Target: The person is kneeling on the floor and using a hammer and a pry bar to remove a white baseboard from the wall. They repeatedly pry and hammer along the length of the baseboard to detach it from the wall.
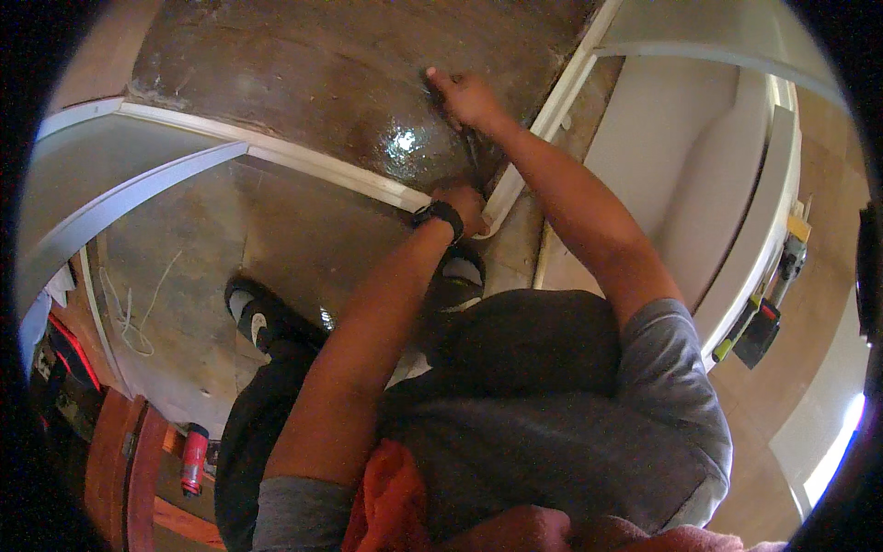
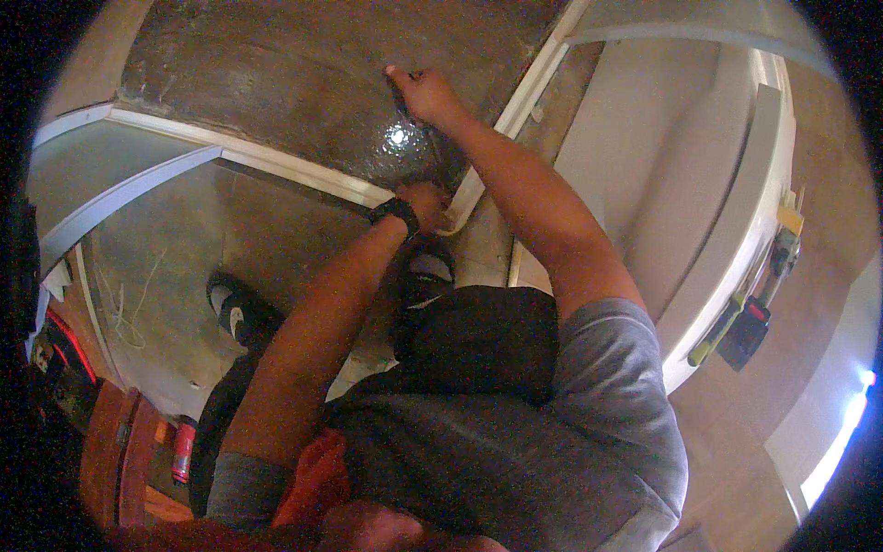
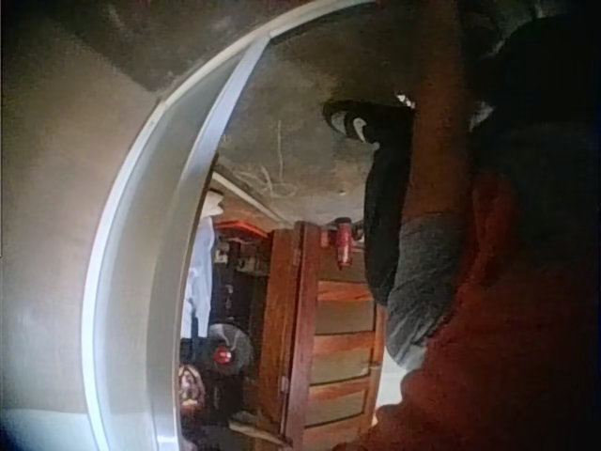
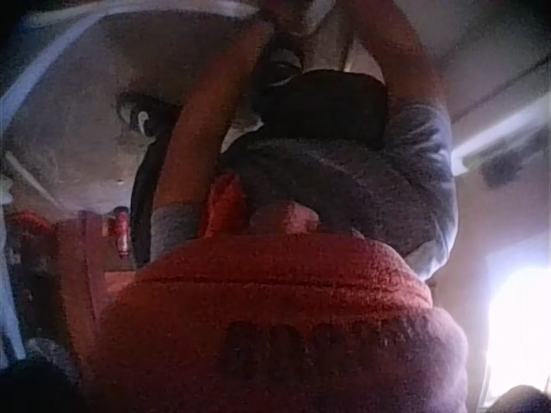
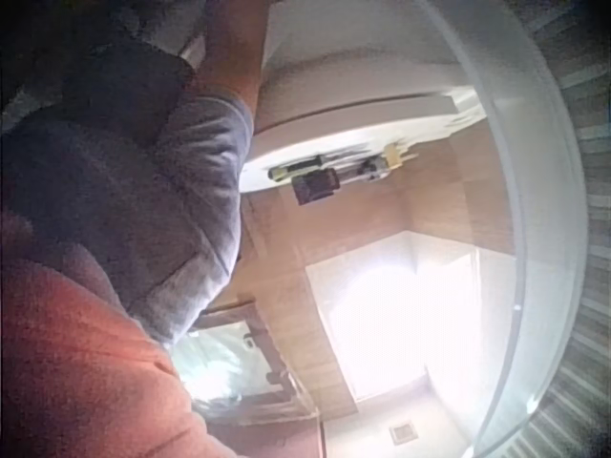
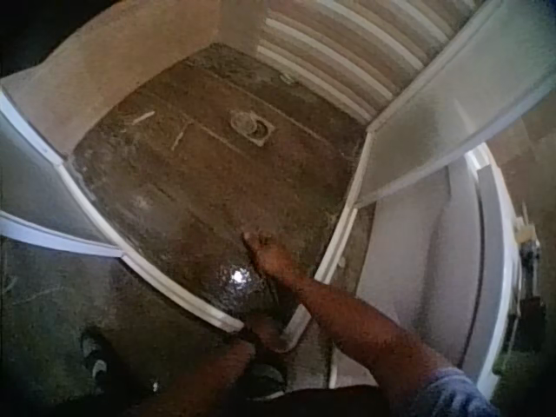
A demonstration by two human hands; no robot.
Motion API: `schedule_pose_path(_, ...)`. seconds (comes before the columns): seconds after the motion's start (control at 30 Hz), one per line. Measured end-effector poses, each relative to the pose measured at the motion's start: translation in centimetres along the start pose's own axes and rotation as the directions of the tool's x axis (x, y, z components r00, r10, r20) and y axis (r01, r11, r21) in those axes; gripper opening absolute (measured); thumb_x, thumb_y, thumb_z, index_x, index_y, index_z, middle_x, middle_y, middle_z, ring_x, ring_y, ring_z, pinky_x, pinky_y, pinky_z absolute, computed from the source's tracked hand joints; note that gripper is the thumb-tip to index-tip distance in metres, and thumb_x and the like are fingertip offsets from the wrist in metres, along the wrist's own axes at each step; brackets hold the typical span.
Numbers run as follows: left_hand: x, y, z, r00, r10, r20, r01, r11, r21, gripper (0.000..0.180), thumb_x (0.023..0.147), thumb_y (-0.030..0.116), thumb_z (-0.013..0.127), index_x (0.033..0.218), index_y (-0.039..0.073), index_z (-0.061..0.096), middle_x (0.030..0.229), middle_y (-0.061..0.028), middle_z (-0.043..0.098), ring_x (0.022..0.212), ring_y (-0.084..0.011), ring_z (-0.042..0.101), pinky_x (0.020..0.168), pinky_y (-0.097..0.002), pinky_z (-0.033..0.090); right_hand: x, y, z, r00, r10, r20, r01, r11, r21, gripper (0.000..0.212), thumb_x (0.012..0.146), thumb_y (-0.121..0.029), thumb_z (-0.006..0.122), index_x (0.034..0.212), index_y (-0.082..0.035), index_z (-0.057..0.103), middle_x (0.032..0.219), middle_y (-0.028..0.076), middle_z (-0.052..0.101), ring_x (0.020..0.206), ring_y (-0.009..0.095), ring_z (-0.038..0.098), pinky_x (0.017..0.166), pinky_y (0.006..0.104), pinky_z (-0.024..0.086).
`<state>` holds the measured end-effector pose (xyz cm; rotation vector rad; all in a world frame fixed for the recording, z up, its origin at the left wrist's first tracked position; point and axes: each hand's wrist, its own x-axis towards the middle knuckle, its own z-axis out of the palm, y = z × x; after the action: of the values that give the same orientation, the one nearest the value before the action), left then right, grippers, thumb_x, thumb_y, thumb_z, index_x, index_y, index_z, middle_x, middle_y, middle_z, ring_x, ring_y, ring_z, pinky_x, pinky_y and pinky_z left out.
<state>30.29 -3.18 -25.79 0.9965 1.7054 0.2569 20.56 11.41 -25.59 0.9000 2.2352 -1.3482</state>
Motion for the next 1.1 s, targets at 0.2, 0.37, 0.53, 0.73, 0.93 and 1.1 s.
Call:
schedule_pose_path(0.2,1.2,0.3,0.0,0.998,-0.036,0.054,0.036,0.999,0.016,0.056,0.075,0.049,0.076,0.121,0.017,0.072,0.122,-0.0109,0.07,0.113,-0.0332,0.066,0.099,-0.0508,0.049,-0.5,1.9,0.0,0.927,-0.179,-0.329,0.136,0.979,-0.15,0.072,0.094,-0.061,0.057,0.078,0.008,0.066,0.063,0.023,0.063,0.063,0.036,0.065,0.066,0.0474,0.051)
schedule_pose_path(0.37,0.2,0.9,-1.0,0.997,-0.067,0.044,0.068,0.997,-0.023,0.053,0.073,0.044,0.08,0.116,0.013,0.075,0.122,-0.012,0.07,0.113,-0.0305,0.066,0.098,-0.0447,0.05,-1.5,1.5,-1.3,0.926,-0.103,-0.362,0.06,0.99,-0.129,0.074,0.094,-0.064,0.054,0.077,0.007,0.068,0.074,0.031,0.065,0.072,0.048,0.065,0.07,0.0533,0.051)
schedule_pose_path(0.53,1.3,0.3,0.1,0.997,-0.076,0.034,0.077,0.997,-0.026,0.05,0.076,0.049,0.076,0.118,0.023,0.073,0.12,-0.009,0.071,0.113,-0.0322,0.066,0.1,-0.0574,0.045,-1.9,0.1,-2.6,0.912,-0.195,-0.362,0.124,0.969,-0.212,0.077,0.092,-0.067,0.055,0.073,0.008,0.067,0.073,0.032,0.064,0.072,0.047,0.066,0.068,0.0541,0.05)
schedule_pose_path(0.73,0.7,0.4,-0.3,0.999,-0.021,0.037,0.024,0.996,-0.087,0.057,0.07,0.05,0.08,0.121,0.024,0.072,0.123,-0.0076,0.07,0.115,-0.031,0.065,0.103,-0.0531,0.044,1.1,5.2,-2.2,0.926,-0.1,-0.365,0.071,0.993,-0.09,0.067,0.093,-0.057,0.063,0.071,0.005,0.064,0.054,0.018,0.057,0.049,0.03,0.058,0.056,0.0468,0.047)
schedule_pose_path(0.93,0.2,0.3,-0.2,0.998,-0.067,-0.009,0.066,0.994,-0.092,0.063,0.069,0.051,0.081,0.125,0.024,0.07,0.128,-0.0079,0.068,0.117,-0.0302,0.064,0.105,-0.0508,0.044,-1.3,1.0,0.0,0.898,-0.256,-0.359,0.202,0.963,-0.18,0.067,0.094,-0.062,0.059,0.066,-0.001,0.061,0.054,0.011,0.058,0.048,0.022,0.056,0.051,0.0392,0.046)
schedule_pose_path(1.1,0.3,-0.1,-0.4,0.997,-0.072,0.017,0.073,0.992,-0.101,0.065,0.069,0.05,0.08,0.127,0.024,0.069,0.127,-0.0084,0.068,0.117,-0.0306,0.065,0.105,-0.0505,0.045,-1.5,0.0,-1.2,0.965,-0.087,0.249,0.011,0.956,0.293,0.062,0.096,-0.062,0.055,0.064,-0.009,0.051,0.052,0.007,0.05,0.046,0.019,0.05,0.046,0.0365,0.04)
